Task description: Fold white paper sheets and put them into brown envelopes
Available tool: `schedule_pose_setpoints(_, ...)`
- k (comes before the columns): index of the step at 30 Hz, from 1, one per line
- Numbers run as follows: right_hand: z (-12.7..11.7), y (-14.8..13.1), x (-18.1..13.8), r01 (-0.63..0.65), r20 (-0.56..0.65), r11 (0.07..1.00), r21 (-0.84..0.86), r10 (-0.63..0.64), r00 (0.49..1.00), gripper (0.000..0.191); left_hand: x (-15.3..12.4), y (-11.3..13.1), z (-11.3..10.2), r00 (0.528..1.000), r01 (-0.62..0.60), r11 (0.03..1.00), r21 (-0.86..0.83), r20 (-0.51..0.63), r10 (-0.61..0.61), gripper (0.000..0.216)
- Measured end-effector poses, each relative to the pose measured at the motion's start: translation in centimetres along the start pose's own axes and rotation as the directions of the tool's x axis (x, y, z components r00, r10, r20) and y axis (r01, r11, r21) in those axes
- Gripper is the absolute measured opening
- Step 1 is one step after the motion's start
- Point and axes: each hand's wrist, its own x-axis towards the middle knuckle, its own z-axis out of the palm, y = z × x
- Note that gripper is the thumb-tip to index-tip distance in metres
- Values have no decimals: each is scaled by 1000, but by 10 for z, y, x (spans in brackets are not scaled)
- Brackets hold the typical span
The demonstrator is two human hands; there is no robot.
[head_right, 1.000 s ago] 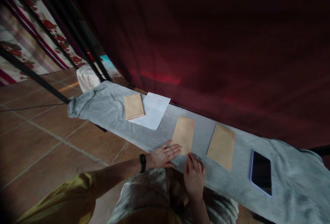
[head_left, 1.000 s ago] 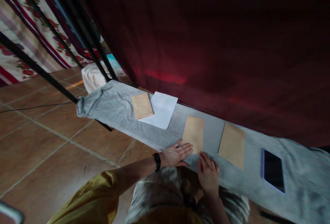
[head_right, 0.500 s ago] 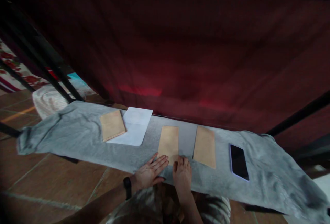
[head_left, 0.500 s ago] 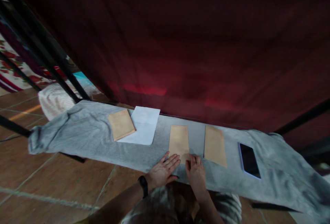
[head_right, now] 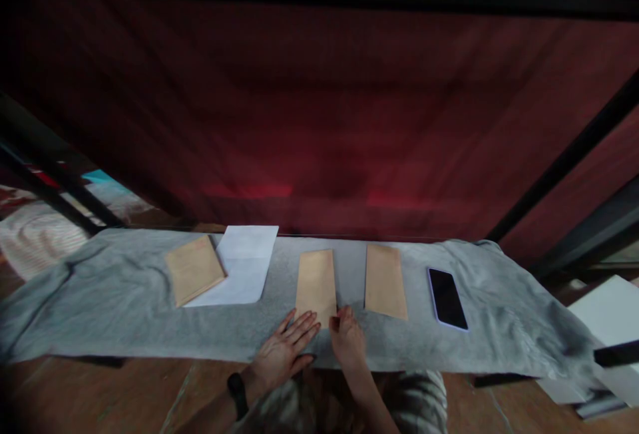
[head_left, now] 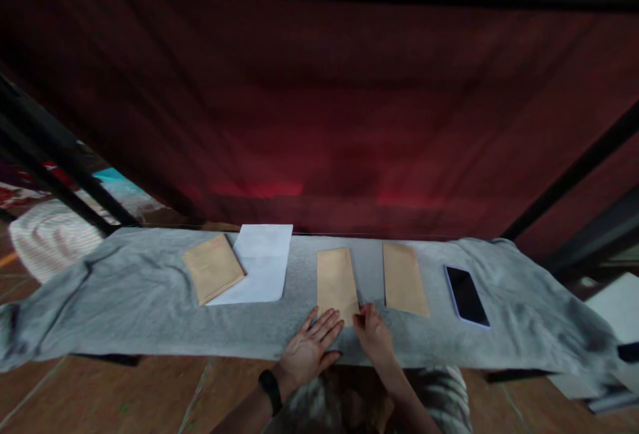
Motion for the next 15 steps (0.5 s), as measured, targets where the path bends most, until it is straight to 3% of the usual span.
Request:
schedule_pose_setpoints(9,3,-1,1,-103,104,920,379,68,992,28,2,2,-5,1000,2,1000,18,-23,-2,69)
schedule_pose_setpoints(15,-30,-13,25,-212,110,780,588,183,977,30,-2,-1,6,977,141,989,45,-167,-132,67)
